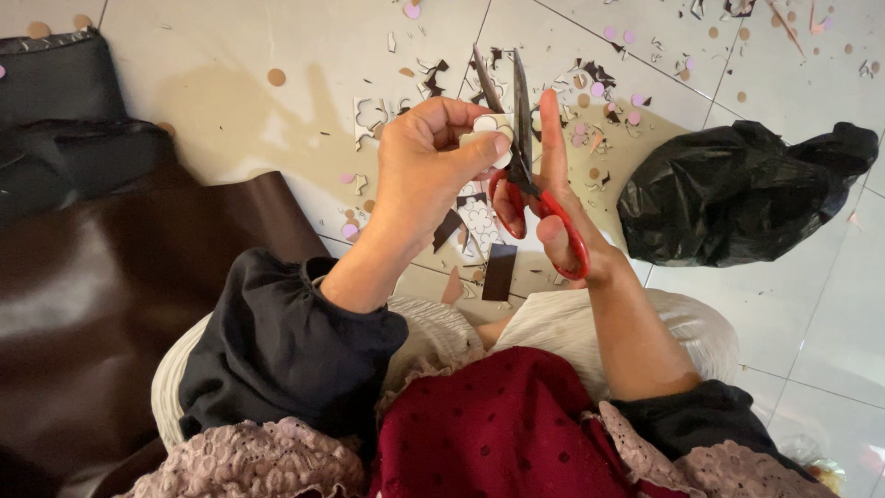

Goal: The person sits on the floor and uses red-handled scissors to cut a white paper shape with a cloud-like outline. They trim the edges of the paper, rotate it, and continue cutting until the shape is refined. Cut pieces fall onto the tiled floor.

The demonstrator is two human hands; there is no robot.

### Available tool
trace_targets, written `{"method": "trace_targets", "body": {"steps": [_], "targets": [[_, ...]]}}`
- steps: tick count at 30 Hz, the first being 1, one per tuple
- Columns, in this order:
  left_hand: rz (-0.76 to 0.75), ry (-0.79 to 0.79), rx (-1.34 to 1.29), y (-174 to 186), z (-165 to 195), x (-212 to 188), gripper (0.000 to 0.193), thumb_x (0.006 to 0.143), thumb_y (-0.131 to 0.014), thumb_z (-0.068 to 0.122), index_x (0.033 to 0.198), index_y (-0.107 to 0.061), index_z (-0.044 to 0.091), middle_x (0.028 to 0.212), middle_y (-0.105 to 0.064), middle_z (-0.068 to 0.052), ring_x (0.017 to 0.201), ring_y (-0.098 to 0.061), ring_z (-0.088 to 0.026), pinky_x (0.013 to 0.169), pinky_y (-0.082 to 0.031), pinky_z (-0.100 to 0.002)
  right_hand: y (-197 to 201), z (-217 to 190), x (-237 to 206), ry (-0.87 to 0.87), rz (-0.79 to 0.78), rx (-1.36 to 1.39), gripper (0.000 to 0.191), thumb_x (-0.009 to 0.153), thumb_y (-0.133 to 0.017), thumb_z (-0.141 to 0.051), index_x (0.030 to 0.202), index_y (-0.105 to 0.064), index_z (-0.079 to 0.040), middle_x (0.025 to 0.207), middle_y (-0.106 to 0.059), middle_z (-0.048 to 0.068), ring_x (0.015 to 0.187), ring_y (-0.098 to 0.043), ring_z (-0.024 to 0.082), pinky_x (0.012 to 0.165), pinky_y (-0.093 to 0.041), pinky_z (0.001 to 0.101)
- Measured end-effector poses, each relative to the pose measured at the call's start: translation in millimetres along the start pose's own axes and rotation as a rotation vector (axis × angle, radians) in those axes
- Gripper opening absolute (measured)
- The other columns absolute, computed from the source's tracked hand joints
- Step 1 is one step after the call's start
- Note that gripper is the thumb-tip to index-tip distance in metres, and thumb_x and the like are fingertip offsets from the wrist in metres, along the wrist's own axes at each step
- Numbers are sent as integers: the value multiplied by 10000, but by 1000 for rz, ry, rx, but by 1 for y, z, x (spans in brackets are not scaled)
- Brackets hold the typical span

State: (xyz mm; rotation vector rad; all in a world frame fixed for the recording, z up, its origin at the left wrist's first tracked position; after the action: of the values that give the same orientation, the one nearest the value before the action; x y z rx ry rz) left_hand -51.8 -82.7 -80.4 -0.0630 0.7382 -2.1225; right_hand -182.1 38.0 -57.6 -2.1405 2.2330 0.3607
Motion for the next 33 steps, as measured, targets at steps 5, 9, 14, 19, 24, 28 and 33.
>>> {"method": "trace_targets", "body": {"steps": [5, 9, 14, 19, 24, 28, 33], "targets": [[-25, -7, 46, 1, 6, -3, 192, 898, -758, 8, 1054, -673, -64, 839, -721, -63, 697, -657, -75, 644, -562, -213, 2, -2, 2, 2, 10, -9, 1490, 676, -497, -1015, 1626, 283, -173, 733, -501, 2, 644, -479, 122, 606, -403, 295], [-48, -10, 121, 3, 9, 0, 209, 884, -757, 19, 1056, -668, -58, 828, -722, -47, 685, -658, -61, 633, -564, -205, 4, -5, 0, 10, -26, 0, 1494, 687, -529, -1009, 1613, 297, -178, 725, -494, 6, 632, -463, 124, 611, -399, 298], [-72, -14, 150, 3, 9, -2, 237, 876, -765, 27, 1074, -658, -48, 828, -717, -38, 692, -673, -59, 632, -582, -206, 3, -5, -2, -2, -15, -17, 1510, 652, -495, -1030, 1626, 278, -172, 711, -483, 0, 607, -461, 116, 581, -389, 285], [-81, -9, 118, 3, 10, -2, 251, 869, -774, 17, 1069, -629, -28, 819, -717, -51, 676, -668, -69, 620, -572, -207, 3, -6, -3, -12, -29, 17, 1518, 637, -494, -1032, 1634, 271, -180, 692, -466, 7, 607, -450, 126, 594, -377, 294], [-78, -10, 130, 1, 10, -5, 244, 862, -780, 5, 1047, -622, -19, 837, -727, -56, 692, -670, -66, 631, -568, -201, 1, -3, -7, 7, -65, 73, 1514, 649, -499, -1035, 1606, 329, -203, 805, -510, 21, 682, -450, 144, 656, -379, 318], [-94, -24, 152, -1, 10, -7, 233, 865, -776, -2, 1044, -628, -20, 853, -723, -51, 704, -663, -64, 638, -560, -203, 1, -1, -10, 18, -98, 105, 1499, 687, -510, -1026, 1608, 354, -219, 851, -481, 19, 742, -427, 158, 735, -391, 344], [-102, -17, 149, 1, 10, -6, 236, 861, -771, -9, 1042, -620, -13, 834, -718, -48, 694, -662, -69, 638, -562, -210, 4, -5, -8, 6, -81, 40, 1503, 638, -439, -1054, 1601, 338, -200, 785, -469, 6, 661, -408, 127, 647, -354, 308]]}}
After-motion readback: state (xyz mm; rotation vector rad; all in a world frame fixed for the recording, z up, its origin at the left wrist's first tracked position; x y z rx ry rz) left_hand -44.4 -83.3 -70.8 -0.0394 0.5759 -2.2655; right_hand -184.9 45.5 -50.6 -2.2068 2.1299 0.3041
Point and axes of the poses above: each hand's wrist, its own x-axis towards the middle knuckle, its own y-axis out of the back of the hand, z = x × y, the point moved 2 cm from there along x, towards the middle knuckle
